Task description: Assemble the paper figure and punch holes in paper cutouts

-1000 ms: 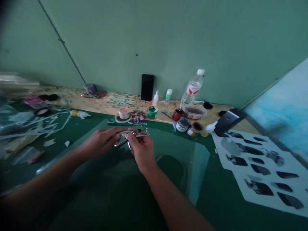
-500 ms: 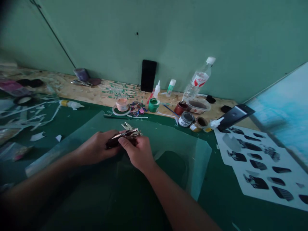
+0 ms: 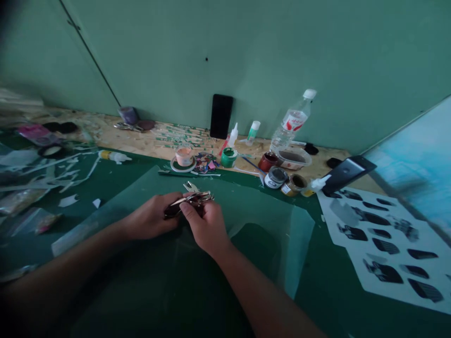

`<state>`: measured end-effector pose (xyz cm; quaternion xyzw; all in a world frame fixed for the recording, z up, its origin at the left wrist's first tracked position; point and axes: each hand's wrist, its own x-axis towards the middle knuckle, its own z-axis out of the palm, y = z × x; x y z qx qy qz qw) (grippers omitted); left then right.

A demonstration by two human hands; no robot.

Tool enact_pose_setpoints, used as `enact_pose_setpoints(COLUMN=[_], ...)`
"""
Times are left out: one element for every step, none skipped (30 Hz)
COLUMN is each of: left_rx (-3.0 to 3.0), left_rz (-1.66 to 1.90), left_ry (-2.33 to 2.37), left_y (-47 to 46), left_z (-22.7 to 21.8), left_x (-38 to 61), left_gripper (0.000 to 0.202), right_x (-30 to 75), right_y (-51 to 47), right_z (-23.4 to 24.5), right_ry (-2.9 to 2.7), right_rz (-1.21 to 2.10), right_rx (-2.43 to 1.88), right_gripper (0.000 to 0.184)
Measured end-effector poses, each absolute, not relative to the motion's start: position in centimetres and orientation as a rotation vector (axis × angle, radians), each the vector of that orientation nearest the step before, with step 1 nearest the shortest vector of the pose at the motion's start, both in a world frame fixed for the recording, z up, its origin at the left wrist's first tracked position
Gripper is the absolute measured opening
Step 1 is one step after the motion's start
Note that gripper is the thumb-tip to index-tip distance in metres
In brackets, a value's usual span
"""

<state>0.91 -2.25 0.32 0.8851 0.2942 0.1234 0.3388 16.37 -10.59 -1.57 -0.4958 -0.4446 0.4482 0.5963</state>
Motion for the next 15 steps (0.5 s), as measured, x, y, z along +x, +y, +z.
enact_pose_setpoints(left_rx=[2.305, 2.308, 2.314, 2.321, 2.328, 2.335, 2.342, 2.348, 2.352, 2.351, 2.347, 2.34, 2.328, 2.311, 2.291], left_rz=[0.32, 0.32, 0.323, 0.332, 0.34, 0.35, 0.369, 0.393, 0.426, 0.459, 0.5, 0.543, 0.589, 0.637, 0.684], left_ry=[0.758, 0.75, 0.742, 0.736, 0.732, 0.729, 0.736, 0.747, 0.769, 0.806, 0.855, 0.916, 0.985, 1.061, 1.139], left_y=[-2.2, -2.15, -2.12, -2.11, -2.12, -2.16, -2.23, -2.3, -2.37, -2.41, -2.41, -2.35, -2.21, -1.97, -1.65], left_z=[0.27, 0.24, 0.21, 0.19, 0.18, 0.17, 0.15, 0.12, 0.07, 0.03, -0.03, -0.09, -0.15, -0.21, -0.27], left_x=[0.92, 0.92, 0.93, 0.94, 0.96, 0.99, 1.02, 1.05, 1.07, 1.07, 1.05, 0.99, 0.89, 0.75, 0.55], left_gripper=[0.026, 0.024, 0.022, 0.021, 0.021, 0.022, 0.023, 0.022, 0.02, 0.018, 0.015, 0.014, 0.013, 0.013, 0.013], right_x=[16.33, 16.29, 16.25, 16.22, 16.21, 16.22, 16.25, 16.29, 16.35, 16.4, 16.45, 16.48, 16.51, 16.54, 16.57], right_y=[-10.58, -10.57, -10.57, -10.58, -10.58, -10.58, -10.57, -10.54, -10.51, -10.47, -10.44, -10.43, -10.44, -10.45, -10.47], right_z=[-1.61, -1.64, -1.66, -1.69, -1.72, -1.77, -1.83, -1.91, -2.0, -2.08, -2.15, -2.19, -2.22, -2.24, -2.25], right_ry=[-1.052, -1.074, -1.095, -1.115, -1.134, -1.143, -1.167, -1.197, -1.229, -1.272, -1.315, -1.374, -1.43, -1.478, -1.51], right_rz=[1.017, 0.993, 0.968, 0.942, 0.915, 0.885, 0.861, 0.821, 0.778, 0.743, 0.698, 0.654, 0.603, 0.547, 0.487], right_rx=[-1.143, -1.142, -1.15, -1.167, -1.19, -1.219, -1.255, -1.299, -1.339, -1.378, -1.425, -1.461, -1.485, -1.498, -1.502], right_gripper=[0.025, 0.024, 0.024, 0.024, 0.025, 0.027, 0.029, 0.032, 0.034, 0.034, 0.033, 0.032, 0.031, 0.029, 0.027])
